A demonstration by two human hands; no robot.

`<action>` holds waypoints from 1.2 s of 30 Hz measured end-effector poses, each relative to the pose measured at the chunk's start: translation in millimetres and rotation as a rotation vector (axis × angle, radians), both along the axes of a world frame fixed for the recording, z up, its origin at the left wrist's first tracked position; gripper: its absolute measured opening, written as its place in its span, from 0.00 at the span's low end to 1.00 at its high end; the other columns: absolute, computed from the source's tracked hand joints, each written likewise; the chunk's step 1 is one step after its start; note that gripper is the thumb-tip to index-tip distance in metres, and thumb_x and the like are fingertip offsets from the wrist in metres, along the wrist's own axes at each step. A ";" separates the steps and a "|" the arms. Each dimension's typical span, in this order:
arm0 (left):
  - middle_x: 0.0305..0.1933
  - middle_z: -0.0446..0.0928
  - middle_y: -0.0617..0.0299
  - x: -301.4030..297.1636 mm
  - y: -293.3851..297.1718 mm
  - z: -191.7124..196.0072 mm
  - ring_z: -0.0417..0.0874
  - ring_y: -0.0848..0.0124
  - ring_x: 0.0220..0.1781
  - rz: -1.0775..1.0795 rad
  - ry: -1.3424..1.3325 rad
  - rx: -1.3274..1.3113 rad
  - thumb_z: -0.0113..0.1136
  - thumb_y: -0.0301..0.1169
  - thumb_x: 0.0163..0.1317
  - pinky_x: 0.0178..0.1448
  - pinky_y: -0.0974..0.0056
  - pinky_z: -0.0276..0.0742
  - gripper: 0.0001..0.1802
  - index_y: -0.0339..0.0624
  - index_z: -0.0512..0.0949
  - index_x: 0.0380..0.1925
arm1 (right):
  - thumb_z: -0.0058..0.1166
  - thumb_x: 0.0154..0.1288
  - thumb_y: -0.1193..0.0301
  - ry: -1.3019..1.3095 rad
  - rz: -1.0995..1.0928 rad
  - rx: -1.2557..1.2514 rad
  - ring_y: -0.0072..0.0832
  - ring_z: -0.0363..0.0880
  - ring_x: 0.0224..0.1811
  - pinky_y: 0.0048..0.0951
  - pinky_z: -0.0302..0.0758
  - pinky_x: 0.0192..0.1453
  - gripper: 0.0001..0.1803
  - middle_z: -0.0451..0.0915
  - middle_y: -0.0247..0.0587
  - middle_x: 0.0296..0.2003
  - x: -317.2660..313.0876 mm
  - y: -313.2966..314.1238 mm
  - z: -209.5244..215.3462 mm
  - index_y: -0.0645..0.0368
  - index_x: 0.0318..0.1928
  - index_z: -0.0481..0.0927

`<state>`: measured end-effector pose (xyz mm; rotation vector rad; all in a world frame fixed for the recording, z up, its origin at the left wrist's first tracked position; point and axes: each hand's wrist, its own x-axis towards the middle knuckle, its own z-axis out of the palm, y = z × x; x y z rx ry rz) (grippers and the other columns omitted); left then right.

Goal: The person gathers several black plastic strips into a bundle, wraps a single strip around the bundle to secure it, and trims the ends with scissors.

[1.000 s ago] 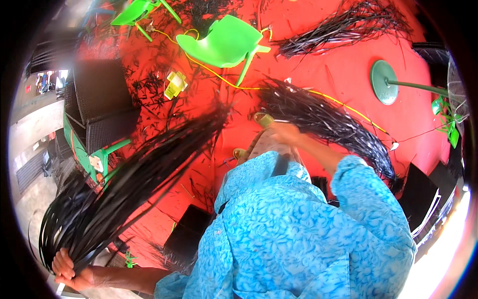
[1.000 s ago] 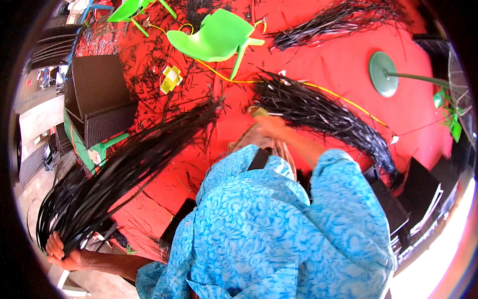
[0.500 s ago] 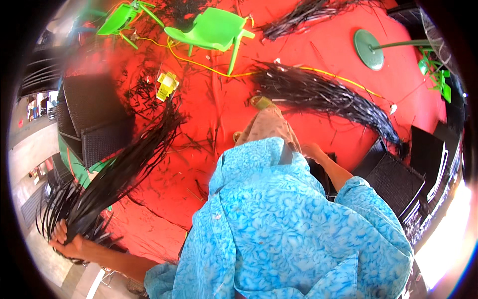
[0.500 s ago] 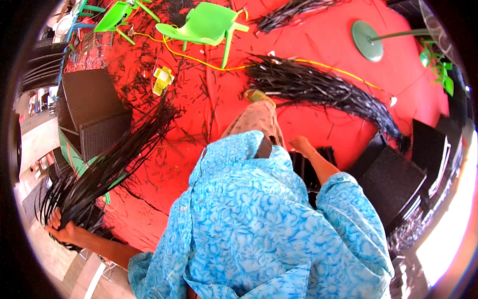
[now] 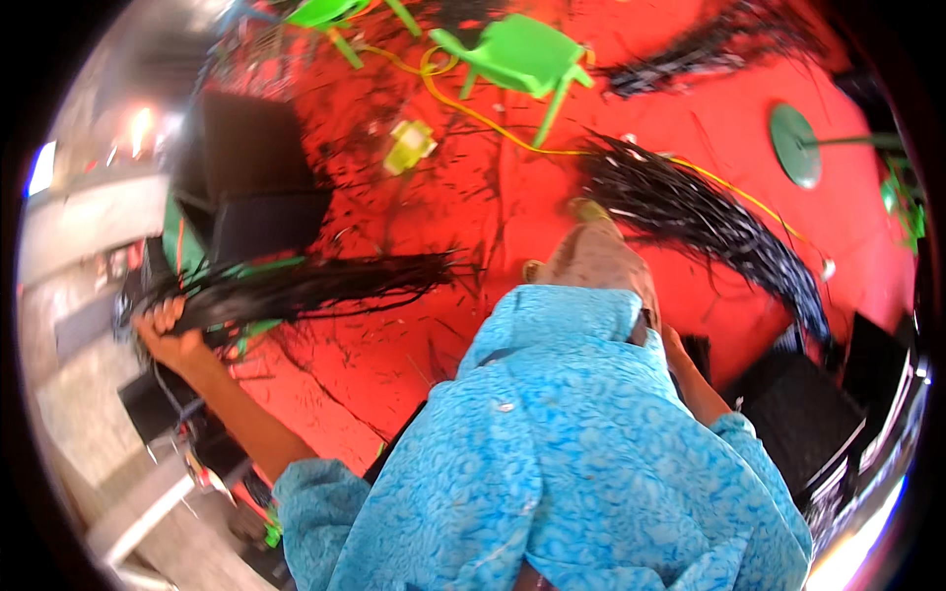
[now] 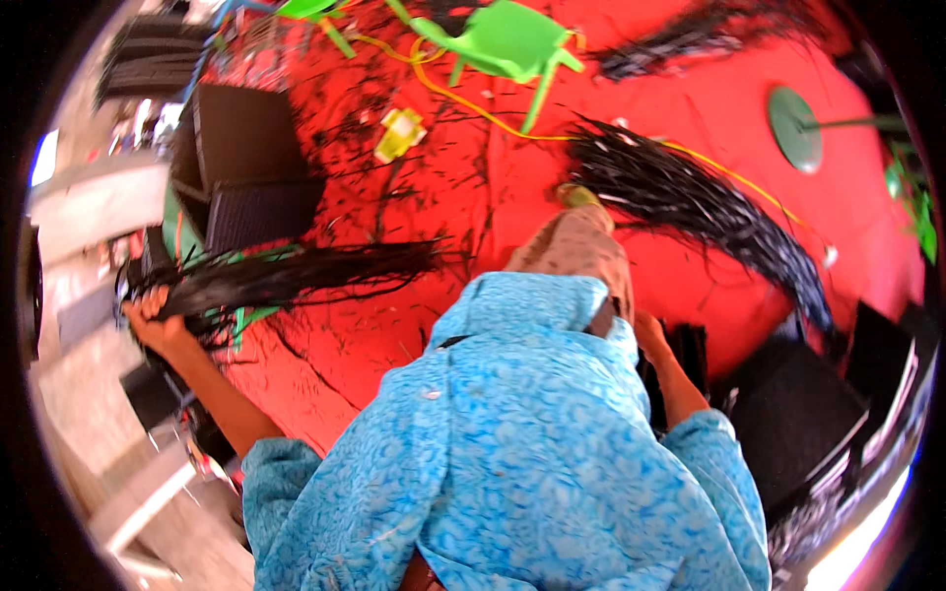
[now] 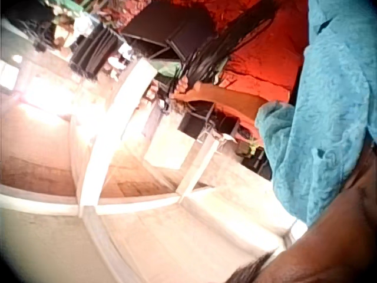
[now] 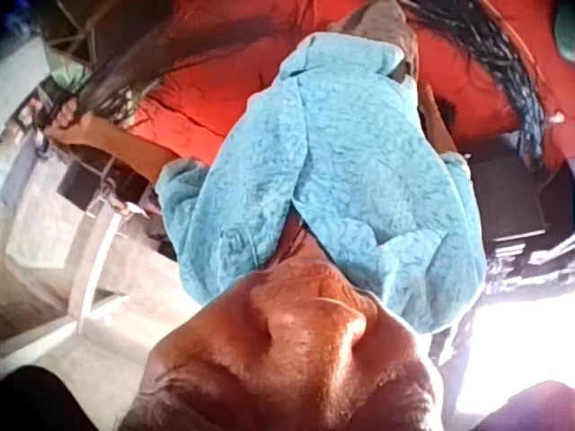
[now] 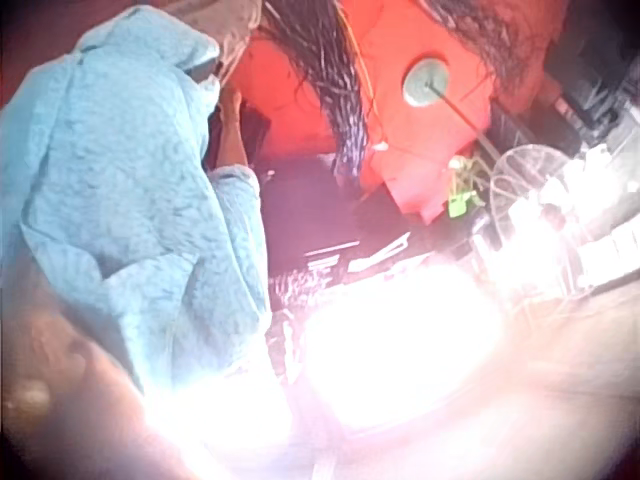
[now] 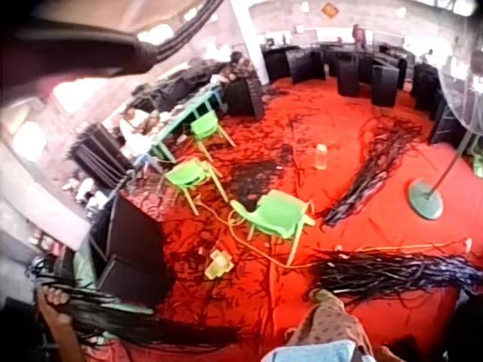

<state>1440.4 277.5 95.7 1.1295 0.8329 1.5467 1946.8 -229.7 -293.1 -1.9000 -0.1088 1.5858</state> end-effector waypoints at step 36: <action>0.16 0.55 0.65 -113.0 40.3 104.4 0.60 0.70 0.23 0.785 0.881 0.291 0.37 0.32 0.61 0.43 0.57 0.64 0.15 0.47 0.53 0.15 | 0.44 0.60 0.56 -0.139 0.783 0.118 0.21 0.71 0.24 0.20 0.68 0.25 0.21 0.75 0.31 0.28 92.3 233.7 -9.9 0.57 0.47 0.70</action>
